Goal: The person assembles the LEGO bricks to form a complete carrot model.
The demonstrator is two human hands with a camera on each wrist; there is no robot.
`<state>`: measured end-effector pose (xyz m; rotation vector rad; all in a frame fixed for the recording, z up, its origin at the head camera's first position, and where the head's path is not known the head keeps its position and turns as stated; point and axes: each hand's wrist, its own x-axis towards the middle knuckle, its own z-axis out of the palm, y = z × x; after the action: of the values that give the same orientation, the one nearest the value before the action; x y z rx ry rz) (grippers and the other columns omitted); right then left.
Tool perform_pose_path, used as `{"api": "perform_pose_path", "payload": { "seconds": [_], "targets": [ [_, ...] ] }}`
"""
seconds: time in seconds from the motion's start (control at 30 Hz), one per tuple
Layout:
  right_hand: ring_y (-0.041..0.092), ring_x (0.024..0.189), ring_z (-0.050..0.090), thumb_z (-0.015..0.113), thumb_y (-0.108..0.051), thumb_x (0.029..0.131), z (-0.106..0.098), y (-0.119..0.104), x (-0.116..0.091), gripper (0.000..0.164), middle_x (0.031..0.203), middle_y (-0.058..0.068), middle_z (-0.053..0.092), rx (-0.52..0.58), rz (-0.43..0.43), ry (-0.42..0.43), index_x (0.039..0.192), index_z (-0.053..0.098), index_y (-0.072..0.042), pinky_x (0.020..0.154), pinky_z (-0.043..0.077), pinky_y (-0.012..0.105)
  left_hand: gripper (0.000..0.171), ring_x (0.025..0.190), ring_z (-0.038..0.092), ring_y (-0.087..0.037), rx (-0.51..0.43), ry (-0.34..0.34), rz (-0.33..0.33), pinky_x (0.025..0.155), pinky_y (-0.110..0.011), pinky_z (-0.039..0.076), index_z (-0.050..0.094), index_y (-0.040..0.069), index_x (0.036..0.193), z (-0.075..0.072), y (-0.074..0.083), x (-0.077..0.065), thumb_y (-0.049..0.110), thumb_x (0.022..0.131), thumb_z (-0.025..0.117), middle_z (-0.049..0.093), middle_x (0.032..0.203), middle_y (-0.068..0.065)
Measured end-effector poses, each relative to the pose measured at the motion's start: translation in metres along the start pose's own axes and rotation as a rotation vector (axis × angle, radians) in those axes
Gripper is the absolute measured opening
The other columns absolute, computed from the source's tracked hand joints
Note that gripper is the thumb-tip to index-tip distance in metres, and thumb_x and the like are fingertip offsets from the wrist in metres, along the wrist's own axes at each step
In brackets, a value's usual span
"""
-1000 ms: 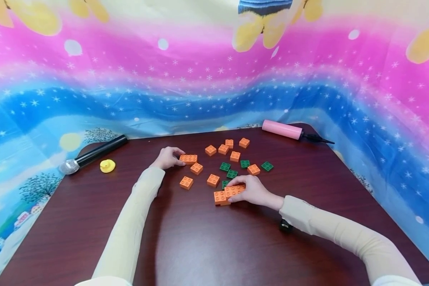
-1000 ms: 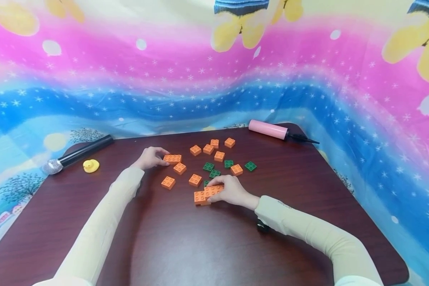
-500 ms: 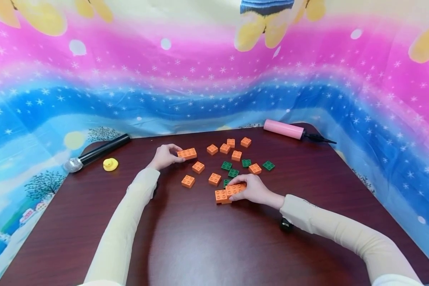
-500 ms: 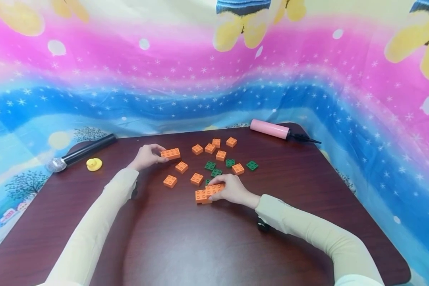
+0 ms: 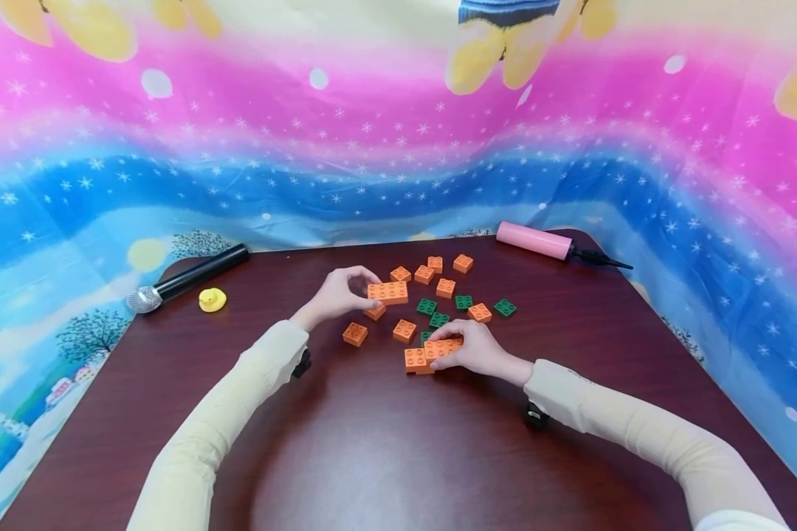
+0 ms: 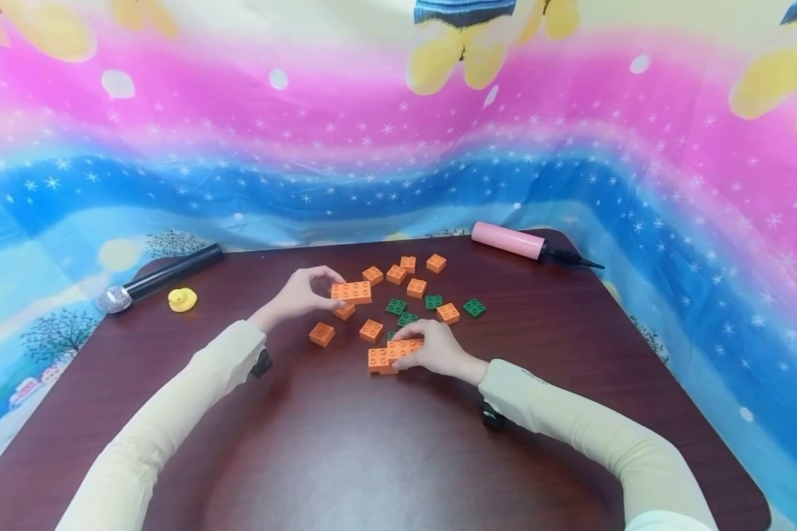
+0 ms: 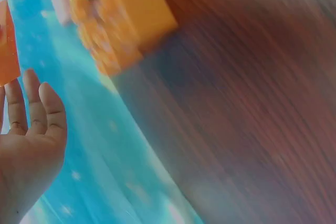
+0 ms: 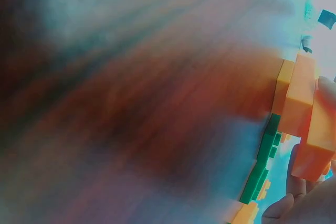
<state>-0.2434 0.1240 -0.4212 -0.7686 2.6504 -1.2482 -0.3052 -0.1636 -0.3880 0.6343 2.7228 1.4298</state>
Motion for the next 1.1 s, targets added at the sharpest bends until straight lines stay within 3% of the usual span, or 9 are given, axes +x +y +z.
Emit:
{"api": "perform_pose_path", "payload": {
  "seconds": [0.13, 0.27, 0.57, 1.1],
  "targets": [
    [0.018, 0.101, 0.06, 0.085, -0.026, 0.07, -0.001, 0.001, 0.002, 0.037, 0.106, -0.002, 0.071, 0.002, 0.003, 0.003, 0.104, 0.074, -0.018, 0.091, 0.047, 0.043, 0.034, 0.072, 0.058, -0.025, -0.076, -0.063, 0.042, 0.063, -0.029, 0.053, 0.065, 0.007, 0.103, 0.012, 0.014, -0.006, 0.012, 0.074, 0.082, 0.064, 0.087, -0.01],
    [0.018, 0.101, 0.06, 0.085, -0.027, 0.07, -0.001, 0.001, 0.002, 0.037, 0.106, -0.001, 0.071, -0.004, 0.005, 0.008, 0.105, 0.074, -0.018, 0.09, 0.048, 0.042, 0.034, 0.066, 0.058, -0.019, -0.102, -0.103, 0.062, 0.062, -0.026, 0.051, 0.066, 0.006, 0.102, 0.022, 0.021, -0.018, 0.011, 0.072, 0.083, 0.064, 0.089, -0.009],
    [0.018, 0.099, 0.059, 0.086, -0.027, 0.069, -0.001, 0.001, 0.001, 0.038, 0.106, -0.001, 0.071, -0.005, 0.016, 0.021, 0.104, 0.074, -0.018, 0.087, 0.049, 0.039, 0.037, 0.069, 0.065, -0.013, -0.117, -0.169, 0.009, 0.066, -0.025, 0.055, 0.066, 0.003, 0.101, 0.04, 0.014, -0.046, 0.013, 0.071, 0.084, 0.065, 0.091, -0.01],
    [0.018, 0.098, 0.059, 0.086, -0.026, 0.07, 0.001, 0.003, 0.002, 0.038, 0.107, 0.0, 0.071, 0.009, 0.012, 0.027, 0.104, 0.074, -0.017, 0.086, 0.049, 0.038, 0.033, 0.071, 0.069, -0.014, -0.123, -0.186, -0.055, 0.069, -0.028, 0.057, 0.067, 0.005, 0.099, 0.053, 0.007, -0.052, 0.014, 0.072, 0.084, 0.067, 0.096, -0.01]
  ]
}}
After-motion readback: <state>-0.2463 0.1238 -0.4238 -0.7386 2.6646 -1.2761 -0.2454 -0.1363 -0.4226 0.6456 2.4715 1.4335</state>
